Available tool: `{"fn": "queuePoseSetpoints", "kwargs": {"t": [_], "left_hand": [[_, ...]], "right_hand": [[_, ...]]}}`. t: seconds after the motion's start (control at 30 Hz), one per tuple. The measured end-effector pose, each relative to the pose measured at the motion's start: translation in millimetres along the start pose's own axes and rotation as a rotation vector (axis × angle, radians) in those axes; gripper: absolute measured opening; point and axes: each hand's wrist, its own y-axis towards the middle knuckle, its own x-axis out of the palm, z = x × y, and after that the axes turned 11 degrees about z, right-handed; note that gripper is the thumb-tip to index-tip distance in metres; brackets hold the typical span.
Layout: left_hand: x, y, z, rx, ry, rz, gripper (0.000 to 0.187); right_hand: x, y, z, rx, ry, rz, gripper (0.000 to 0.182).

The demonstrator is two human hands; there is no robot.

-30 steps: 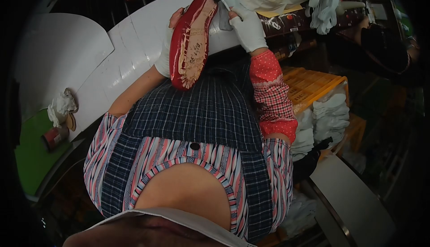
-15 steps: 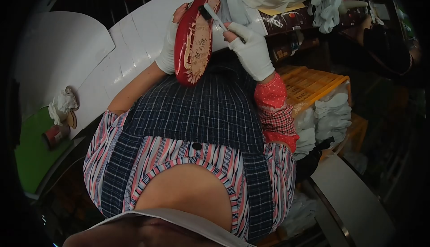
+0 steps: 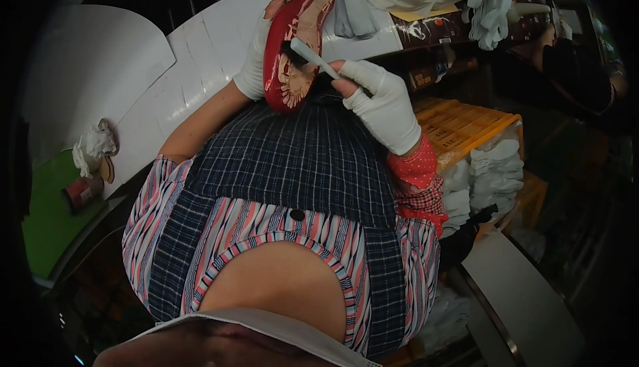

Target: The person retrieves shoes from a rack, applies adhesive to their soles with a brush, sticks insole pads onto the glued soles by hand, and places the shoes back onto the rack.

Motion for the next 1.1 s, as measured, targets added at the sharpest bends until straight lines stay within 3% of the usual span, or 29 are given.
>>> {"fn": "queuePoseSetpoints", "kwargs": {"t": [0.1, 0.2, 0.4, 0.47, 0.5, 0.57, 0.6, 0.67, 0.87, 1.1], "left_hand": [[2, -1, -10, -0.071, 0.006, 0.045, 0.101], [3, -1, -14, 0.009, -0.031, 0.054, 0.107], [-4, 6, -9, -0.278, -0.333, 0.002, 0.110], [-13, 15, 6, 0.141, -0.036, 0.005, 0.108], [-15, 15, 10, 0.154, -0.032, 0.010, 0.108], [-19, 19, 12, -0.100, -0.065, -0.079, 0.104], [-22, 23, 19, -0.080, -0.058, -0.070, 0.104], [-29, 33, 39, -0.319, -0.146, -0.100, 0.090], [-45, 43, 56, -0.220, -0.078, -0.269, 0.067], [-60, 52, 75, -0.430, -0.217, -0.396, 0.078]], "right_hand": [[-1, -4, -3, -0.103, -0.025, -0.026, 0.026], [-3, -6, -8, -0.055, -0.005, -0.074, 0.025], [-1, 3, -13, -0.150, -0.078, -0.082, 0.025], [1, 8, -18, -0.204, -0.099, -0.072, 0.025], [3, 11, -22, -0.255, -0.122, -0.058, 0.025], [8, 24, -23, -0.321, -0.086, -0.027, 0.025], [10, 28, -25, -0.391, -0.050, 0.009, 0.026], [11, 36, -33, -0.442, -0.036, 0.004, 0.025], [11, 47, -57, -0.524, -0.085, 0.027, 0.026], [10, 52, -66, -0.462, -0.021, 0.060, 0.026]]}}
